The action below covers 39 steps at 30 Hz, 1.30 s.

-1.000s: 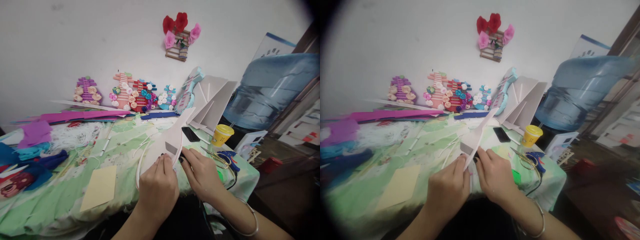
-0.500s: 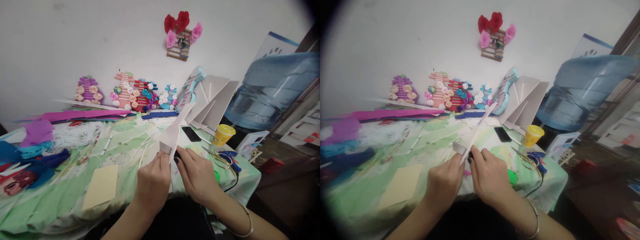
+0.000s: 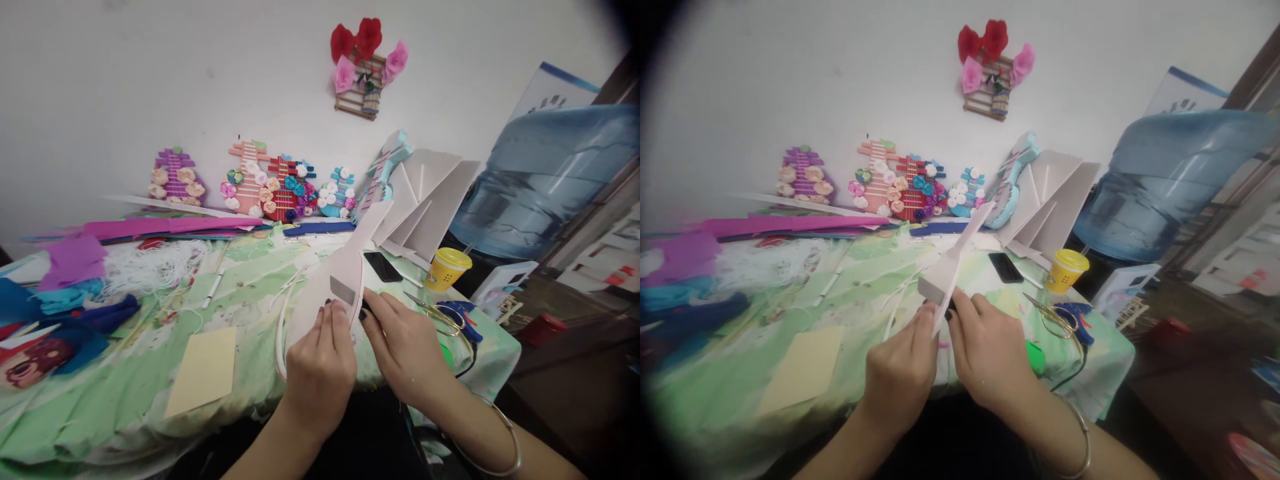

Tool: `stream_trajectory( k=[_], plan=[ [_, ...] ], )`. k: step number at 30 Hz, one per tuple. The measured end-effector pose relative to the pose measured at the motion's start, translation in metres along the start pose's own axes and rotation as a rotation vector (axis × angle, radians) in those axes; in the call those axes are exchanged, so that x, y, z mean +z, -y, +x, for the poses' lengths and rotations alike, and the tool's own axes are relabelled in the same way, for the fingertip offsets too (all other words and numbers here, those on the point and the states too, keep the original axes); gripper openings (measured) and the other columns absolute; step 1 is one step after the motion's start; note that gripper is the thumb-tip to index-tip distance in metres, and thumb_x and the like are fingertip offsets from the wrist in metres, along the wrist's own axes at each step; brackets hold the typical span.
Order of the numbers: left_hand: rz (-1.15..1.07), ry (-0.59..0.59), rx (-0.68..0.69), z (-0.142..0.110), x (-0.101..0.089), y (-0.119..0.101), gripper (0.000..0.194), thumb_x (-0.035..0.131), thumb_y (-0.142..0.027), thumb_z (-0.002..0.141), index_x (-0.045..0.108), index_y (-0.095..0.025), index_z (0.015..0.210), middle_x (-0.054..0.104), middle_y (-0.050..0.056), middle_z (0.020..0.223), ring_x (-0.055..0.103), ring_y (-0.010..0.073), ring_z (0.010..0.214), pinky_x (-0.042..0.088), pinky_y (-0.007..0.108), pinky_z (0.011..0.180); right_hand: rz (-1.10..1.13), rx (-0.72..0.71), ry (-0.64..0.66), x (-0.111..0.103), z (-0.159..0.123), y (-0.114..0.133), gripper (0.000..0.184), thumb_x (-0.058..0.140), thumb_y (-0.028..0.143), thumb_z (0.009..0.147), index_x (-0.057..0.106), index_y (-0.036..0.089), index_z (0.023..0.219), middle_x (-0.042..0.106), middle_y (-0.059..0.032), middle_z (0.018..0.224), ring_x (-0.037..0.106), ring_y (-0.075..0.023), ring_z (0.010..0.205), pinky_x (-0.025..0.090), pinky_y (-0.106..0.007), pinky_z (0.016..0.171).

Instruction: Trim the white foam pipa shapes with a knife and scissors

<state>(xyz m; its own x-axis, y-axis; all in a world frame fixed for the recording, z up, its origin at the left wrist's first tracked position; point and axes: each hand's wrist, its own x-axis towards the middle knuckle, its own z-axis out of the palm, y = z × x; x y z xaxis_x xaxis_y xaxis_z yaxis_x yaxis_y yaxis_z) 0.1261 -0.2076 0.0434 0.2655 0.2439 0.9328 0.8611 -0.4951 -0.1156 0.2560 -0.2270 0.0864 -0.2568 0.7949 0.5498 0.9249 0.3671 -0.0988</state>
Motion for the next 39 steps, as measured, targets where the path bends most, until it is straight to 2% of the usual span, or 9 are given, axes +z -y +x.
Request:
stream_trajectory(
  k=[5,11,14,16,18,24,31,39],
  plan=[
    [-0.051,-0.018,-0.013,-0.003,0.000,0.009,0.025,0.049,-0.004,0.079,0.054,0.004,0.102,0.069,0.020,0.093,0.068,0.0234,0.073,0.055,0.028,0.054,0.054,0.011,-0.006,0.000,-0.001,-0.009,0.036,0.032,0.028,0.092,0.046,0.018,0.125,0.060,-0.0080,0.089,0.058,-0.0198,0.077,0.043,-0.031,0.066],
    [-0.082,0.024,0.052,-0.005,-0.006,0.013,0.026,0.050,-0.007,0.080,0.055,0.003,0.103,0.067,0.021,0.096,0.068,0.0233,0.078,0.055,0.028,0.056,0.092,0.028,-0.007,-0.001,-0.004,-0.017,0.037,0.033,0.026,0.091,0.046,0.019,0.125,0.061,-0.0081,0.093,0.058,-0.0198,0.078,0.044,-0.033,0.068],
    [-0.079,0.066,-0.024,0.003,-0.013,0.008,0.027,0.048,-0.009,0.078,0.057,0.002,0.101,0.069,0.020,0.092,0.068,0.0222,0.071,0.054,0.028,0.054,0.085,-0.003,-0.014,-0.002,-0.006,-0.014,0.037,0.034,0.026,0.091,0.046,0.018,0.125,0.059,-0.0075,0.089,0.057,-0.0194,0.076,0.043,-0.032,0.065],
    [-0.071,0.131,-0.118,0.010,-0.017,0.005,0.026,0.048,-0.012,0.077,0.060,-0.001,0.098,0.070,0.017,0.084,0.067,0.0217,0.063,0.053,0.028,0.049,0.067,-0.039,-0.009,-0.002,-0.009,-0.012,0.037,0.034,0.026,0.091,0.045,0.018,0.126,0.058,-0.0071,0.087,0.056,-0.0194,0.074,0.043,-0.032,0.063],
    [-0.032,0.168,-0.155,0.018,-0.019,0.002,0.023,0.049,-0.012,0.076,0.062,-0.003,0.092,0.069,0.015,0.075,0.066,0.0220,0.058,0.051,0.028,0.045,0.049,-0.072,-0.012,-0.001,-0.012,-0.010,0.037,0.035,0.026,0.091,0.043,0.018,0.127,0.057,-0.0069,0.086,0.056,-0.0194,0.074,0.042,-0.032,0.062],
    [0.107,0.071,-0.056,0.022,-0.012,-0.006,0.014,0.050,-0.005,0.077,0.064,-0.003,0.076,0.069,0.016,0.069,0.067,0.0215,0.060,0.051,0.024,0.044,0.057,-0.070,-0.040,0.000,-0.014,-0.007,0.037,0.034,0.024,0.091,0.041,0.016,0.127,0.055,-0.0071,0.086,0.053,-0.0185,0.073,0.040,-0.030,0.060],
    [0.100,0.089,-0.028,0.017,-0.013,-0.008,0.018,0.049,-0.003,0.077,0.064,0.001,0.086,0.069,0.019,0.077,0.067,0.0225,0.060,0.052,0.027,0.045,0.106,-0.070,-0.018,0.000,-0.005,0.000,0.035,0.034,0.024,0.091,0.045,0.017,0.123,0.053,-0.0049,0.079,0.051,-0.0179,0.067,0.039,-0.031,0.058],
    [0.050,0.082,-0.052,0.015,-0.010,0.003,0.021,0.049,-0.006,0.079,0.062,0.000,0.095,0.070,0.016,0.083,0.066,0.0182,0.056,0.052,0.025,0.047,0.175,0.010,-0.015,0.000,-0.005,-0.018,0.037,0.035,0.026,0.091,0.047,0.019,0.125,0.061,-0.0086,0.094,0.058,-0.0199,0.079,0.045,-0.034,0.071]
  ],
)
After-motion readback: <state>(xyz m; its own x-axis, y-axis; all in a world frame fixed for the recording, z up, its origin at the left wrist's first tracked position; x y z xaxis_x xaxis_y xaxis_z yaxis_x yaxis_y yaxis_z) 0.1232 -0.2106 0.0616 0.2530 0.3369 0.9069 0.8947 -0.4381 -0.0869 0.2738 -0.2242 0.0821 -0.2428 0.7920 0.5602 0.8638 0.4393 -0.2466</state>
